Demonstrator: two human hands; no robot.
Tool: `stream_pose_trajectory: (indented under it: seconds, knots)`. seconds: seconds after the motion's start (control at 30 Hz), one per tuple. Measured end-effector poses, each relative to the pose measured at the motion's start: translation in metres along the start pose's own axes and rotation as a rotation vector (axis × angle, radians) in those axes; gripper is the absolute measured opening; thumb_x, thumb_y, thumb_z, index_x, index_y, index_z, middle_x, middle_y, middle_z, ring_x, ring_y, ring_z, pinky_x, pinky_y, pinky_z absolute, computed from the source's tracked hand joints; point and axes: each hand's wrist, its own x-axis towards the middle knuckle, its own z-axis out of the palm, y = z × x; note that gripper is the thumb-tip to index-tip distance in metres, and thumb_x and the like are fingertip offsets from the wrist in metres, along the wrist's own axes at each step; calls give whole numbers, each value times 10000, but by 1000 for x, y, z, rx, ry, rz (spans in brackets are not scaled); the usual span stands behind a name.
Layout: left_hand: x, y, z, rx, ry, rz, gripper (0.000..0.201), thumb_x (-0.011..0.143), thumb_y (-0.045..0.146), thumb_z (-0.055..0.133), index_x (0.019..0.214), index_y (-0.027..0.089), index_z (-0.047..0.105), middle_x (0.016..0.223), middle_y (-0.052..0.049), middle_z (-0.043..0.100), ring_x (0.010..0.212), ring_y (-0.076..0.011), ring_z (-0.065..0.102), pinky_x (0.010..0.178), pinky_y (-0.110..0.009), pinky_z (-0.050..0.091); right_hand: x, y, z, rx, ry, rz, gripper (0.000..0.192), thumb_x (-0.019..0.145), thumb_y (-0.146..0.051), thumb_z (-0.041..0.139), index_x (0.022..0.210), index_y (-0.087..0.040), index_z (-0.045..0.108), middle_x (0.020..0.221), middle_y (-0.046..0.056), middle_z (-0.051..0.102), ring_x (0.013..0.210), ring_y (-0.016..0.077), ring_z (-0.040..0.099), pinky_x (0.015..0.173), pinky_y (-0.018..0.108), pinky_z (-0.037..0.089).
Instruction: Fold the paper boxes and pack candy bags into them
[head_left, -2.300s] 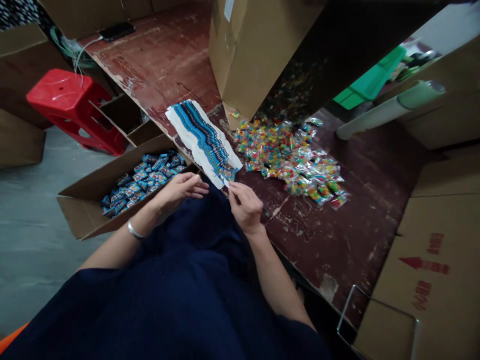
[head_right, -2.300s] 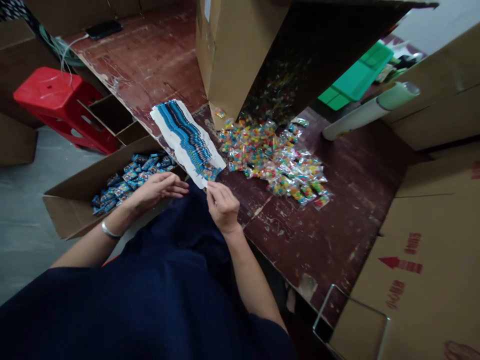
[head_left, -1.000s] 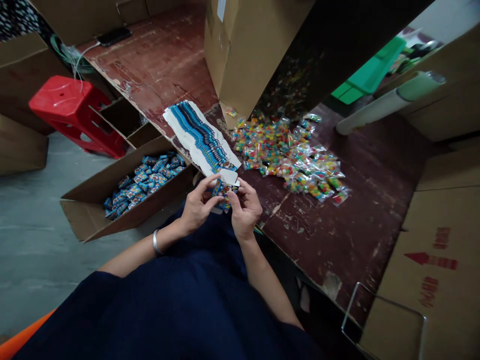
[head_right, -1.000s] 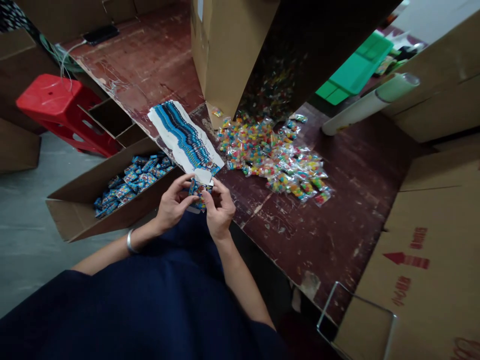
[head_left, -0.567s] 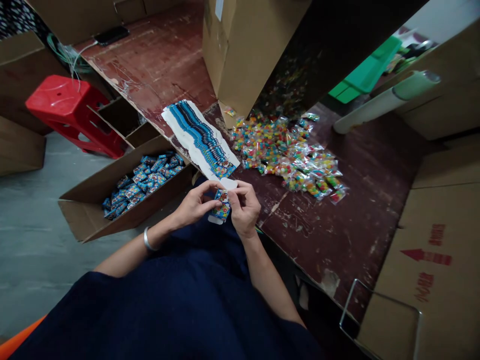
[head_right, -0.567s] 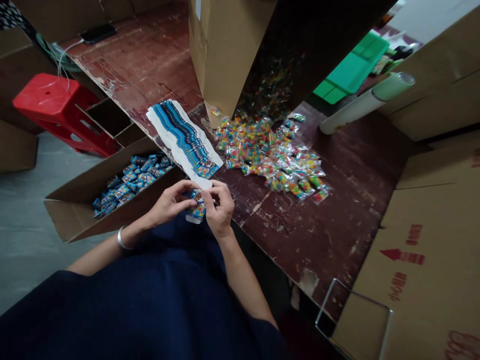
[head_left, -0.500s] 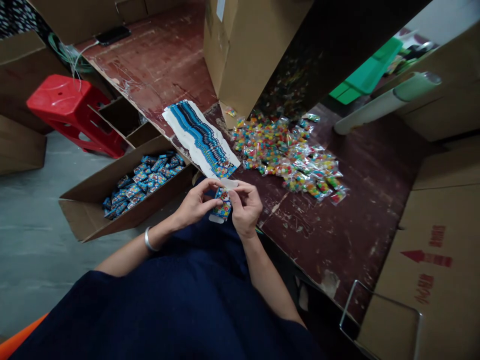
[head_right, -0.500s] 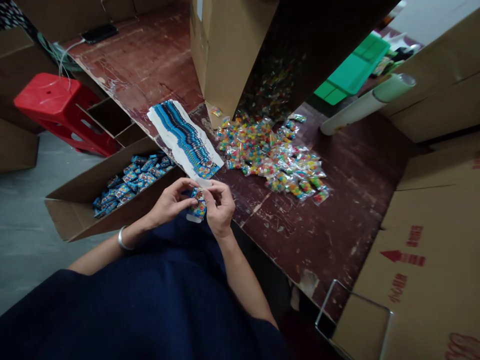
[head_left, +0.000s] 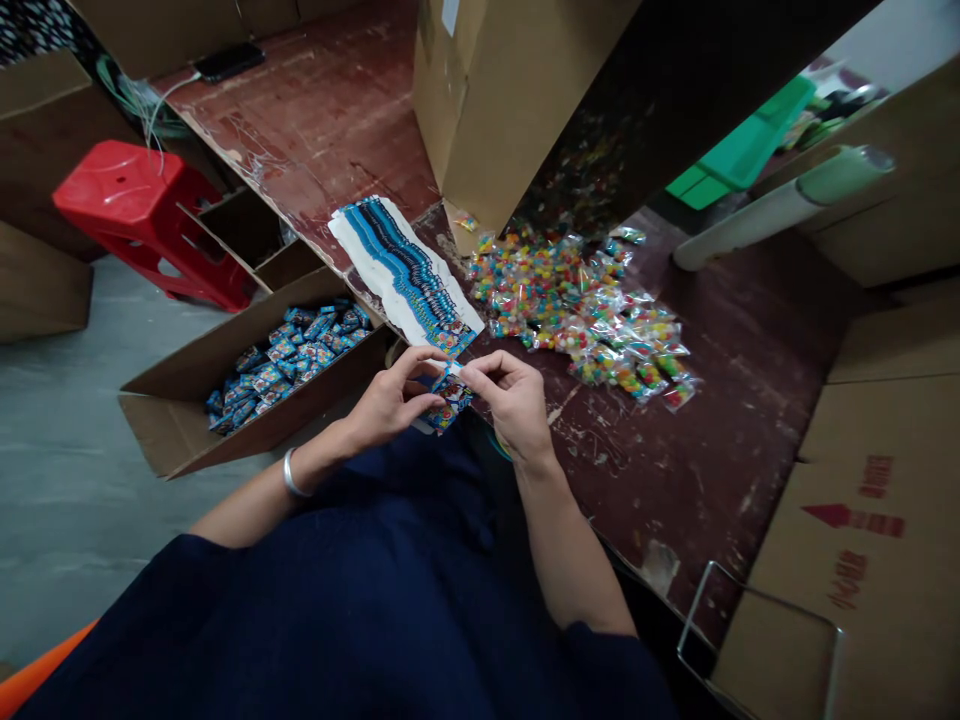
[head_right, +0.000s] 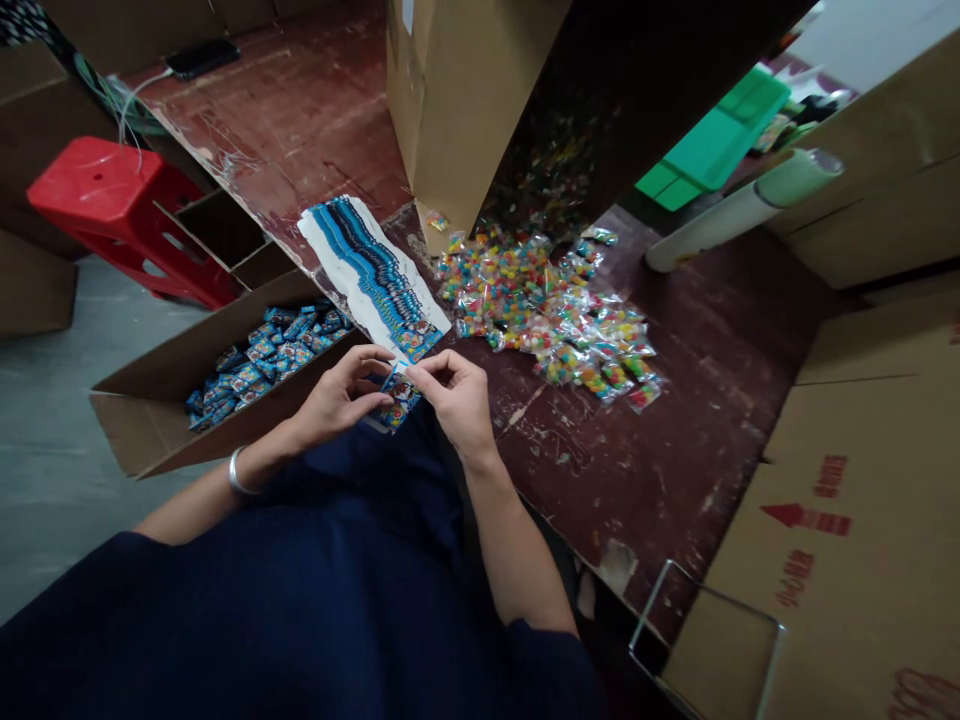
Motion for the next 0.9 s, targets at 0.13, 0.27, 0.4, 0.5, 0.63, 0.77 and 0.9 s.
stream_pose_trajectory:
  seconds: [0.13, 0.27, 0.4, 0.5, 0.63, 0.77, 0.9]
  knots:
    - [0, 4, 1, -31, -25, -45, 549, 837, 165, 744, 1364, 220, 599, 1102, -66, 715, 824, -141, 715, 715, -227, 604, -1, 0, 1, -110, 18, -86, 239, 830, -397, 810, 740, -208, 696, 748, 5, 705, 716, 167, 641, 724, 319, 545]
    - [-2, 3, 3, -92, 4, -79, 464, 834, 218, 764, 1288, 197, 671, 1109, -71, 737, 812, -143, 724, 746, -244, 613, -11, 6, 3, -166, 1, -241, 239, 926, -411, 729, 775, -229, 694, 938, 42, 725, 856, 190, 690, 779, 338, 578]
    - [-3, -8, 5, -107, 66, -108, 414, 811, 271, 800, 1196, 177, 679, 1067, -70, 739, 843, -156, 718, 760, -253, 610, -7, 16, -8, -167, -183, -247, 229, 927, -476, 724, 931, -249, 752, 1104, 69, 720, 980, 217, 718, 765, 340, 609]
    - [-1, -24, 4, -91, 152, -117, 383, 786, 314, 812, 1103, 176, 646, 1016, -49, 702, 839, -151, 696, 758, -260, 596, 14, 25, -29, -444, -95, -305, 218, 956, -442, 679, 988, -242, 759, 1113, 89, 741, 1016, 248, 700, 847, 399, 603]
    - [-2, -46, -7, 41, 224, -190, 369, 762, 373, 803, 929, 190, 529, 858, 11, 615, 793, -151, 653, 759, -284, 558, 56, 44, -60, -1002, 207, -339, 203, 922, -183, 626, 1093, -176, 737, 1122, 164, 751, 1159, 336, 608, 1013, 503, 513]
    - [-8, -51, -29, 432, 71, -240, 450, 741, 276, 776, 1138, 197, 579, 956, -8, 642, 794, -158, 621, 777, -302, 517, 85, 64, -82, -1211, 90, -317, 297, 937, -117, 549, 1168, -154, 732, 1178, 187, 759, 1219, 357, 570, 999, 503, 499]
    - [-10, -41, -44, 665, -245, -230, 468, 739, 206, 758, 1201, 235, 688, 1032, -51, 725, 947, -238, 690, 863, -332, 516, 88, 70, -91, -1144, 124, -393, 210, 987, -246, 571, 1014, -185, 769, 1082, 153, 789, 1119, 333, 629, 996, 494, 495]
